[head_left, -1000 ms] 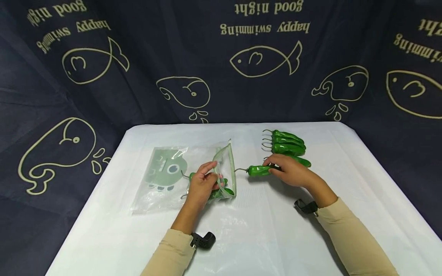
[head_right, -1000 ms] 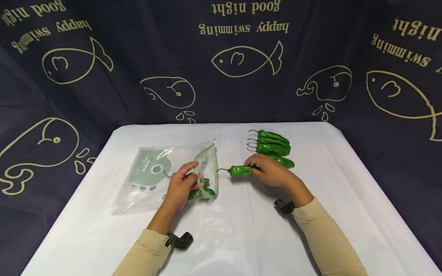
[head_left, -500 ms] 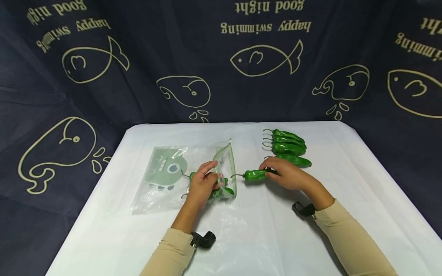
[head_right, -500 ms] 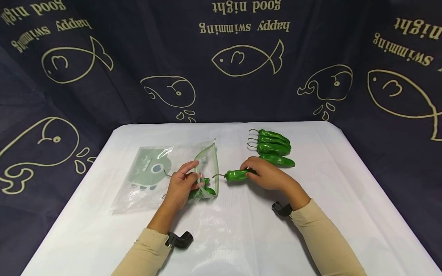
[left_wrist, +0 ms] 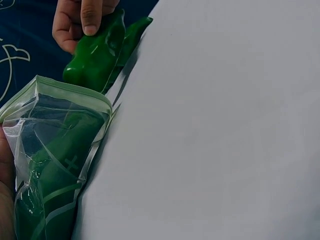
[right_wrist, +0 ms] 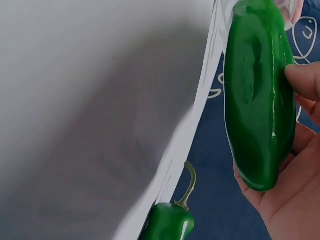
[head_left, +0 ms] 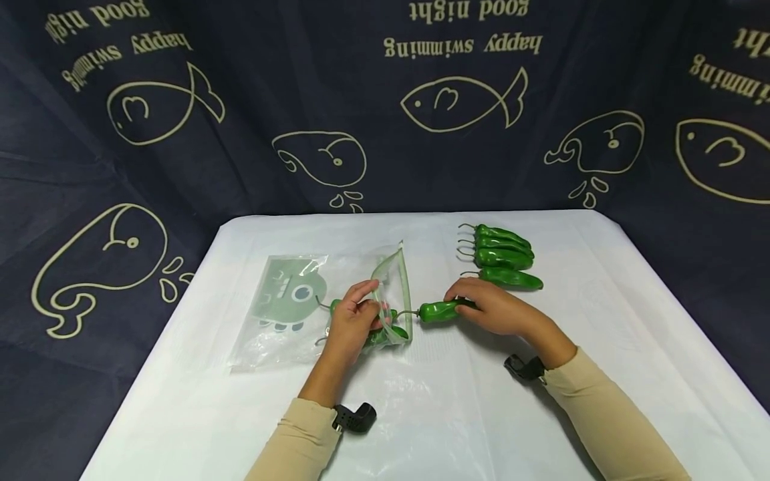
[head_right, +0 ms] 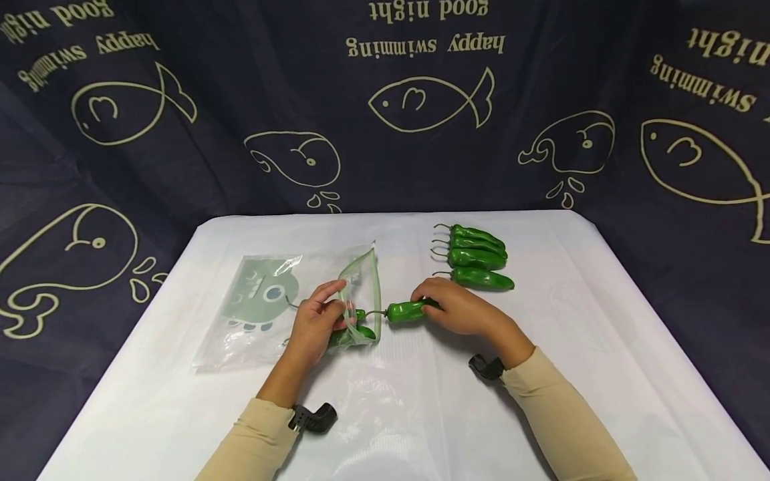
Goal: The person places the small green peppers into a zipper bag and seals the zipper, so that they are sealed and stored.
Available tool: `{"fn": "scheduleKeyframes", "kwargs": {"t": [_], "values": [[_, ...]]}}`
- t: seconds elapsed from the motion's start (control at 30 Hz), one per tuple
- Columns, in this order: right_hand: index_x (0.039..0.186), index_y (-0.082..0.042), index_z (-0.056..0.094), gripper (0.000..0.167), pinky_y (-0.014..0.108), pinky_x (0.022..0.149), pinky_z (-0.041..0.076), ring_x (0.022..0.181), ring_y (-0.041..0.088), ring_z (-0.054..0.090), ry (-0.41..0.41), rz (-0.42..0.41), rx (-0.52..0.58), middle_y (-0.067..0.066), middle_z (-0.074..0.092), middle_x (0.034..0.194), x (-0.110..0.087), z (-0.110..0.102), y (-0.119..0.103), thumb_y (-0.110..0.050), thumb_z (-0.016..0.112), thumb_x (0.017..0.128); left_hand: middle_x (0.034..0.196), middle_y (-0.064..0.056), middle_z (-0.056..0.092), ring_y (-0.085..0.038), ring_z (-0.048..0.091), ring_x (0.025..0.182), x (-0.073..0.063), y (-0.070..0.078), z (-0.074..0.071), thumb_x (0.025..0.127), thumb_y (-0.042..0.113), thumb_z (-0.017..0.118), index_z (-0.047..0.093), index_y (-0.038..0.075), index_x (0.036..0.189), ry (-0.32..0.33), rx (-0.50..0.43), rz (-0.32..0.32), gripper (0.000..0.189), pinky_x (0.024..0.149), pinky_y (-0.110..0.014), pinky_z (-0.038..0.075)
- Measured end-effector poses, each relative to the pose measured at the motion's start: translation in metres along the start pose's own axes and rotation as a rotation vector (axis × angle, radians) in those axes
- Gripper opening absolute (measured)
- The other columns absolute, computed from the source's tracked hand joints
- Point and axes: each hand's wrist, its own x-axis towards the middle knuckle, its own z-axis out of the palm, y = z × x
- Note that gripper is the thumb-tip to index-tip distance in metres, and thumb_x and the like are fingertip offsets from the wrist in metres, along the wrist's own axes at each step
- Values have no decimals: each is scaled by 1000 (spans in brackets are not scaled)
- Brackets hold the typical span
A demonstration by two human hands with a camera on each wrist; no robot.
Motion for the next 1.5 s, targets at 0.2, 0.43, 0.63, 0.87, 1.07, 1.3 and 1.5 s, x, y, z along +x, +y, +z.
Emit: {"fn": "scheduleKeyframes", "kwargs": {"t": [0.2, 0.43, 0.63, 0.87, 1.07, 1.3, 1.5], "values": [[114, -13, 66, 21, 43, 95, 48, 110, 18, 58, -22, -1, -8, -4, 64, 112, 6, 2, -2, -3, 63, 96, 144, -8, 43, -11, 64, 88, 0, 1, 0, 96, -6, 51, 49, -7, 141, -2, -14, -1, 46, 64, -19, 55], [115, -13, 66, 21, 43, 92, 49, 108, 19, 58, -26, -23, -13, -3, 64, 113, 12, 4, -5, -4, 62, 96, 144, -7, 43, -11, 64, 89, 1, 1, 0, 96, -5, 52, 49, -6, 142, 1, -13, -5, 46, 64, -19, 56], [116, -14, 66, 20, 40, 92, 49, 109, 17, 57, -43, -15, -10, -3, 62, 113, 19, 6, -8, -6, 61, 97, 144, -5, 42, -12, 63, 90, 1, 2, 1, 96, -4, 52, 50, -4, 142, 3, -10, -13, 46, 65, -20, 56], [115, -14, 66, 20, 42, 91, 49, 107, 18, 57, -62, -33, -16, -3, 62, 112, 28, 11, -13, -6, 61, 98, 143, -6, 43, -11, 65, 85, 1, 2, 0, 96, -5, 51, 49, -6, 142, 0, -22, -7, 46, 65, -19, 56], [115, -14, 66, 20, 41, 89, 49, 105, 17, 57, -65, -37, -16, -2, 63, 111, 32, 17, -12, -6, 61, 97, 142, -7, 44, -11, 64, 87, 1, 0, 0, 96, -5, 51, 50, -6, 141, 2, -4, -1, 45, 65, -19, 57], [116, -14, 65, 20, 40, 91, 50, 108, 15, 57, -90, -9, -14, -3, 62, 113, 33, 19, -14, -7, 61, 98, 142, -9, 45, -10, 63, 86, 2, -2, 1, 95, -7, 52, 51, -7, 140, 12, 0, -4, 45, 64, -18, 56], [115, -14, 65, 20, 39, 90, 50, 106, 16, 57, -91, -16, 5, -3, 62, 112, 36, 21, -17, -6, 61, 98, 142, -6, 45, -9, 62, 86, 1, 0, 1, 95, -5, 52, 51, -5, 141, 16, 12, -8, 46, 64, -19, 55]]}}
